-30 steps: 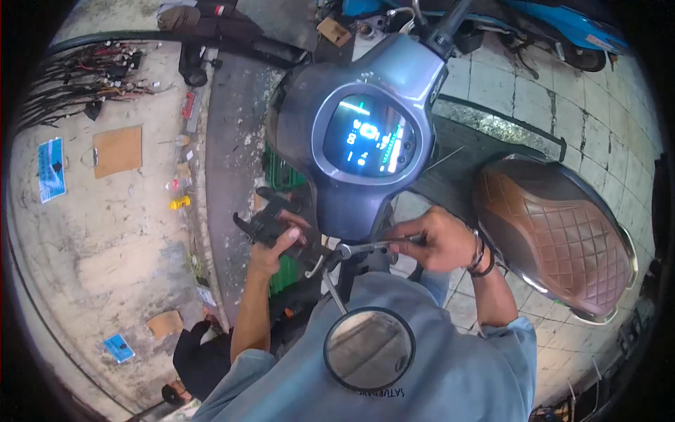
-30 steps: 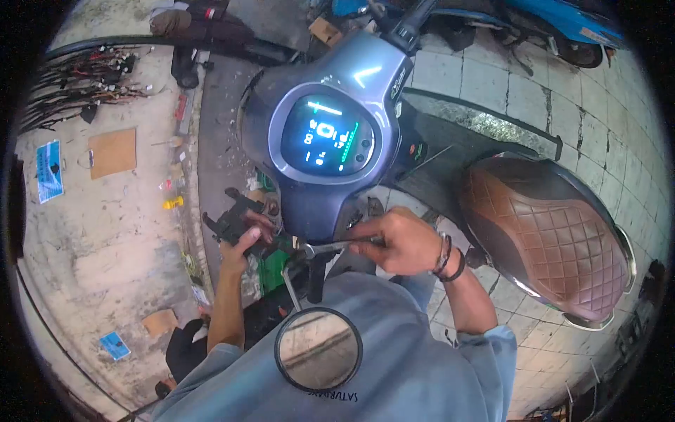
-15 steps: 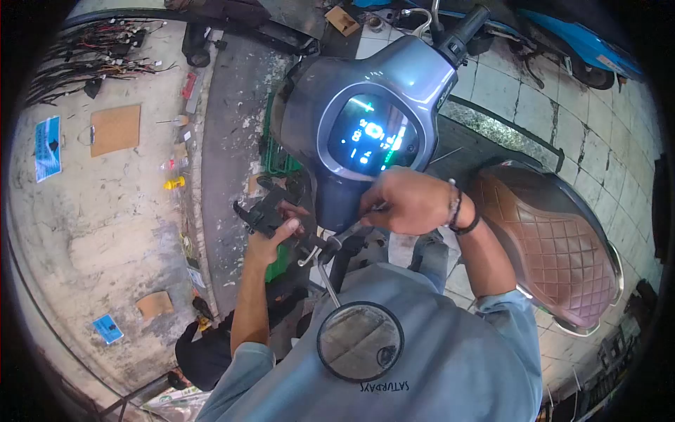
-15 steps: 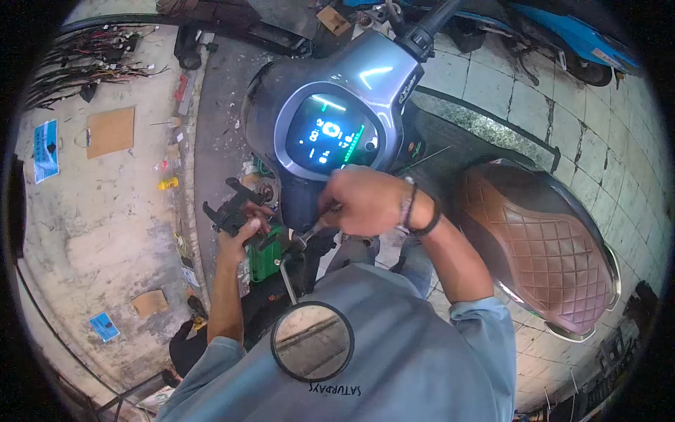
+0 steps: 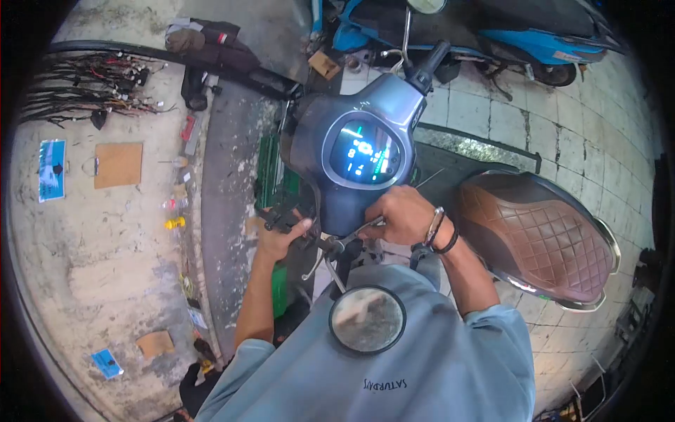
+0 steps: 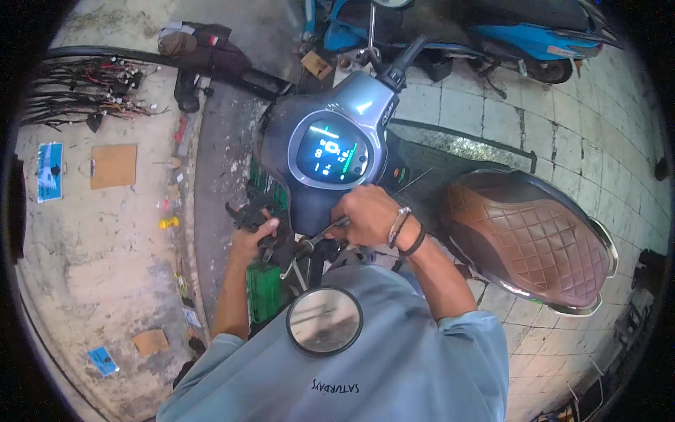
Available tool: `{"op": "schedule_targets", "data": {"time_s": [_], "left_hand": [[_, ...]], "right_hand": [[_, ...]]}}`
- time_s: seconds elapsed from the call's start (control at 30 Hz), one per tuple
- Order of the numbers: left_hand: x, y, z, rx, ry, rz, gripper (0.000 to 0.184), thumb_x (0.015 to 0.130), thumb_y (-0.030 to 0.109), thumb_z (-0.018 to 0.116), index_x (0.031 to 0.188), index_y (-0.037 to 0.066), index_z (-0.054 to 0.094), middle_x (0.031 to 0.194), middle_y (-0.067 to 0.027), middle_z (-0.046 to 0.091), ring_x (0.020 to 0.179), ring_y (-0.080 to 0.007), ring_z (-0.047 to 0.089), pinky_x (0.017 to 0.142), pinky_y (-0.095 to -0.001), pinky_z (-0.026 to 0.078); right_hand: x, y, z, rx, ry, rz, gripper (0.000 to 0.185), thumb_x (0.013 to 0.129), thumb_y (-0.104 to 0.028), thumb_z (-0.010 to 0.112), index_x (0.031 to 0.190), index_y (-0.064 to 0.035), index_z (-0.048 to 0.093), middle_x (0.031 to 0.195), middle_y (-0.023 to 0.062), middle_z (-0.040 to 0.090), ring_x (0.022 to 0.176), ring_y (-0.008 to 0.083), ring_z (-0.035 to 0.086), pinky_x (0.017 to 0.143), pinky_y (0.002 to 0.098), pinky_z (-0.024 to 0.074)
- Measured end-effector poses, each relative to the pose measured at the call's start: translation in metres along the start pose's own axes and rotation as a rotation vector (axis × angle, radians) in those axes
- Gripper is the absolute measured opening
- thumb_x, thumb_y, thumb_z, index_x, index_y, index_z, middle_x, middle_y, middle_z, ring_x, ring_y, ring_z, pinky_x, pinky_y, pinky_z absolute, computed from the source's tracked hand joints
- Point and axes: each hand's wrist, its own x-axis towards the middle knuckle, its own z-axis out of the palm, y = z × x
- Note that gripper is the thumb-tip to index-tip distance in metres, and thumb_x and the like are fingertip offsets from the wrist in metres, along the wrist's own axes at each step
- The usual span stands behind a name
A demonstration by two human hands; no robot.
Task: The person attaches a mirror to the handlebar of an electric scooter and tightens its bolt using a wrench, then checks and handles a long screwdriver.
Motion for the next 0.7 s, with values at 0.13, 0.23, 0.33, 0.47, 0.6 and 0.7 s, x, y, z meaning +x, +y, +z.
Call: {"op": "schedule_targets", "data": {"time_s": [0.13, 0.23, 0.33, 0.47, 0.6, 0.7], "left_hand": [[0.027, 0.028, 0.002, 0.342, -0.230, 0.195, 0.028, 0.082, 0.026, 0.088, 0.075, 0.005, 0.070, 0.067, -0.0041, 0.068, 0.065, -0.0157, 0.065, 0.064, -0.0339, 0.051], [0.044, 0.046, 0.008, 0.387, -0.450, 0.254, 0.031, 0.082, 0.027, 0.088, 0.072, 0.003, 0.071, 0.066, -0.0060, 0.069, 0.061, -0.0170, 0.065, 0.062, -0.0349, 0.050], [0.055, 0.038, 0.005, 0.397, -0.474, 0.323, 0.031, 0.083, 0.026, 0.087, 0.071, 0.004, 0.070, 0.065, -0.0060, 0.069, 0.060, -0.0176, 0.064, 0.062, -0.0354, 0.050], [0.051, 0.044, 0.008, 0.373, -0.440, 0.342, 0.035, 0.081, 0.030, 0.090, 0.074, 0.002, 0.070, 0.070, -0.0067, 0.069, 0.069, -0.0156, 0.066, 0.066, -0.0345, 0.050], [0.025, 0.030, -0.009, 0.191, -0.475, 0.176, 0.044, 0.081, 0.028, 0.092, 0.107, 0.001, 0.071, 0.092, -0.0039, 0.071, 0.087, -0.0172, 0.069, 0.081, -0.0363, 0.056], [0.008, 0.017, 0.011, -0.214, -0.292, 0.321, 0.072, 0.083, 0.029, 0.090, 0.139, -0.001, 0.056, 0.113, -0.0063, 0.069, 0.106, -0.0175, 0.066, 0.098, -0.0376, 0.052]], "right_hand": [[-0.029, -0.020, 0.020, 0.022, 0.179, 0.067, 0.024, 0.082, -0.034, 0.085, 0.089, -0.0113, 0.083, 0.072, 0.0186, 0.071, 0.072, 0.0409, 0.070, 0.066, 0.0485, 0.0542], [-0.046, -0.038, 0.039, 0.110, 0.392, 0.197, 0.025, 0.083, -0.034, 0.085, 0.087, -0.0094, 0.083, 0.069, 0.0187, 0.070, 0.066, 0.0388, 0.070, 0.063, 0.0460, 0.0543], [-0.042, -0.040, 0.035, 0.076, 0.326, 0.257, 0.027, 0.083, -0.035, 0.086, 0.087, -0.0086, 0.083, 0.070, 0.0192, 0.071, 0.066, 0.0388, 0.070, 0.064, 0.0452, 0.0551], [-0.025, -0.047, 0.003, -0.163, 0.012, 0.259, 0.032, 0.088, -0.037, 0.082, 0.086, -0.0055, 0.081, 0.070, 0.0181, 0.071, 0.071, 0.0399, 0.070, 0.063, 0.0424, 0.0545], [-0.005, -0.031, -0.001, 0.198, -0.282, 0.196, 0.032, 0.095, -0.034, 0.074, 0.090, -0.0037, 0.079, 0.069, 0.0152, 0.067, 0.066, 0.0266, 0.069, 0.065, 0.0425, 0.0534], [-0.006, -0.027, 0.001, 0.208, -0.261, 0.212, 0.032, 0.097, -0.034, 0.072, 0.090, -0.0027, 0.077, 0.070, 0.0137, 0.066, 0.065, 0.0226, 0.064, 0.066, 0.0423, 0.0516]]}}
